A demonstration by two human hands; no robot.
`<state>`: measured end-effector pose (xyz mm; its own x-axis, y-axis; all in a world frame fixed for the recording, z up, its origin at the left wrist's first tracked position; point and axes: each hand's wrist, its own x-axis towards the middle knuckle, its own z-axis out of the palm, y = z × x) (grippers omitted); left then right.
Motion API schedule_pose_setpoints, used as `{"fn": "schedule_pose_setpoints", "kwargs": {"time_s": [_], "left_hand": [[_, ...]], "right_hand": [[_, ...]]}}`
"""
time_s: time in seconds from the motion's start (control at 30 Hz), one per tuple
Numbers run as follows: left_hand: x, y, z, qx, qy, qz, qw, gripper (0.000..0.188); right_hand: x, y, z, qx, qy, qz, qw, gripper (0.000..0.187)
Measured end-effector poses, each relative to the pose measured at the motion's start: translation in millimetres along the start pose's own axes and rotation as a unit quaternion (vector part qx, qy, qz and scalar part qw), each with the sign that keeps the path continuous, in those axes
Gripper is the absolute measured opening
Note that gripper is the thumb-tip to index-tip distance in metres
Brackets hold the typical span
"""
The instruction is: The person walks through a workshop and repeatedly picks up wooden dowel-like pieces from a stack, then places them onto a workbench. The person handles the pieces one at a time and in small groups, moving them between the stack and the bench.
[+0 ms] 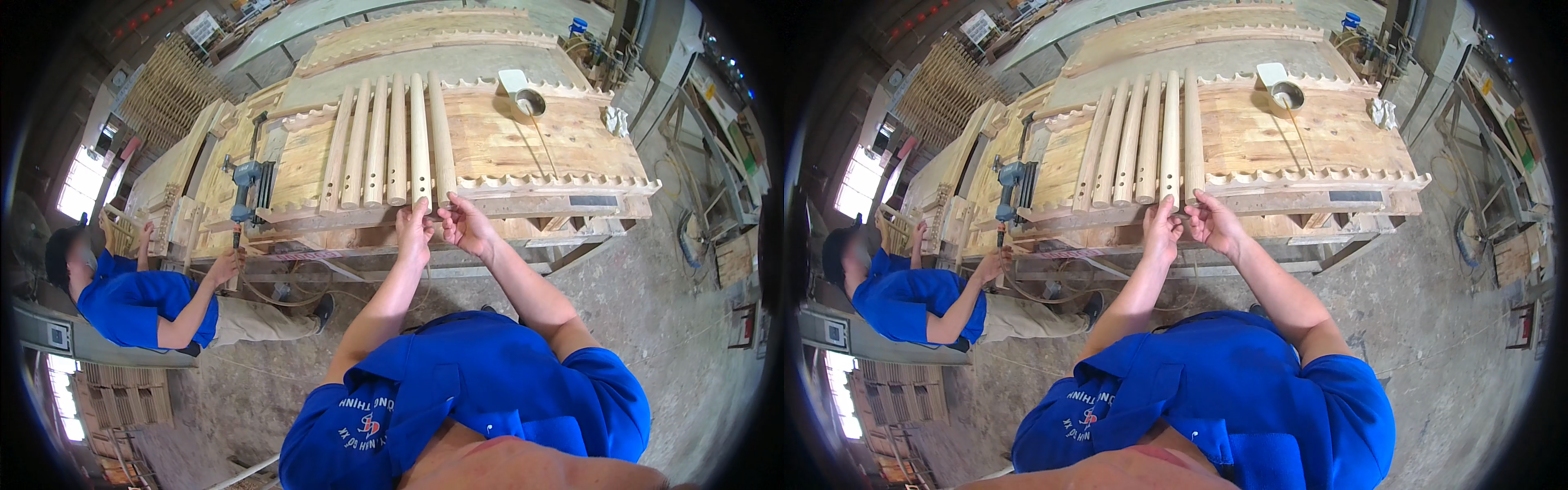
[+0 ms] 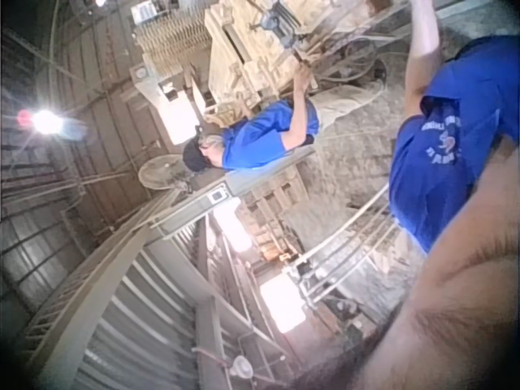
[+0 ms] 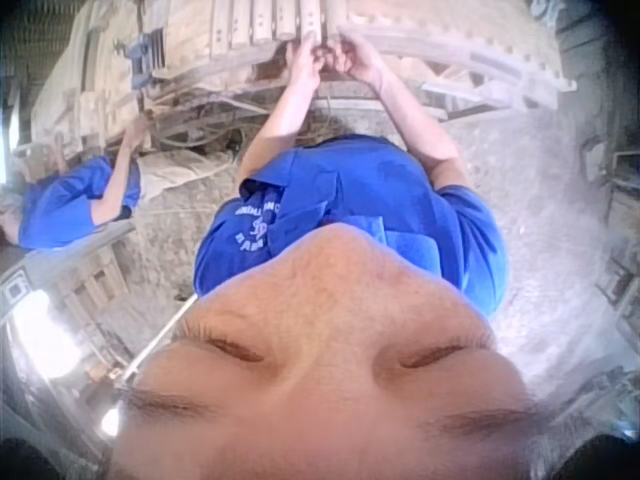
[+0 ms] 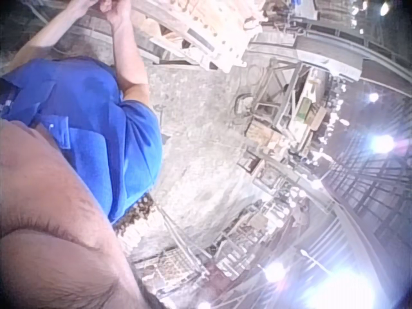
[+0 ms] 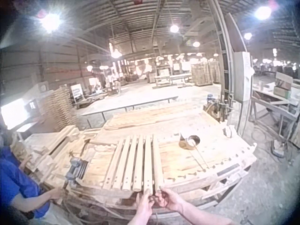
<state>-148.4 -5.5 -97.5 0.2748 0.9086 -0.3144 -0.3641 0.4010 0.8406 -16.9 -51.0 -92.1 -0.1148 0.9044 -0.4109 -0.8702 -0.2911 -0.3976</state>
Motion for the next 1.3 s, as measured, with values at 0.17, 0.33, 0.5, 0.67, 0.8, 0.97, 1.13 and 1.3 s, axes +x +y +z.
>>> {"fn": "schedule_pose_setpoints", "kwargs": {"time_s": [0.17, 0.33, 0.5, 0.67, 0.8, 0.97, 1.13, 1.3], "left_hand": [[-0.3, -2.2, 0.8, -0.061, -0.065, -0.088, 0.992, 0.032], [5.7, -9.2, -5.1, -0.087, -0.104, -0.058, 0.989, 0.030], [14.0, -0.4, -0.7, -0.061, -0.114, -0.053, 0.990, 0.029], [-17.5, -18.8, -32.5, 0.035, -0.072, -0.029, 0.996, 0.030], [-72.0, -93.0, -119.5, 0.226, 0.009, -0.007, 0.974, 0.037], [-243.3, -203.1, -236.1, 0.354, 0.432, -0.104, 0.823, 0.037], [-465.3, -327.7, -191.0, 0.058, 0.735, -0.327, 0.591, 0.042], [-530.6, -402.2, -64.6, 0.111, 0.624, -0.442, 0.635, 0.044]], "right_hand": [[-2.6, -2.6, -4.0, 0.002, -0.033, -0.011, 0.999, 0.027], [-6.1, -7.6, 1.7, -0.019, -0.024, 0.009, 0.999, 0.030], [3.2, -8.7, -5.3, -0.045, -0.070, -0.006, 0.997, 0.034], [8.3, -12.3, -6.3, -0.084, -0.097, 0.075, 0.989, 0.049], [16.0, -24.6, -16.3, -0.113, -0.151, 0.117, 0.975, 0.048], [15.5, -38.9, -2.4, -0.031, -0.315, 0.233, 0.919, 0.036], [18.7, -58.4, 10.9, 0.059, -0.293, 0.267, 0.916, 0.030], [30.5, -33.8, 23.4, 0.048, -0.315, 0.284, 0.904, 0.026]]}}
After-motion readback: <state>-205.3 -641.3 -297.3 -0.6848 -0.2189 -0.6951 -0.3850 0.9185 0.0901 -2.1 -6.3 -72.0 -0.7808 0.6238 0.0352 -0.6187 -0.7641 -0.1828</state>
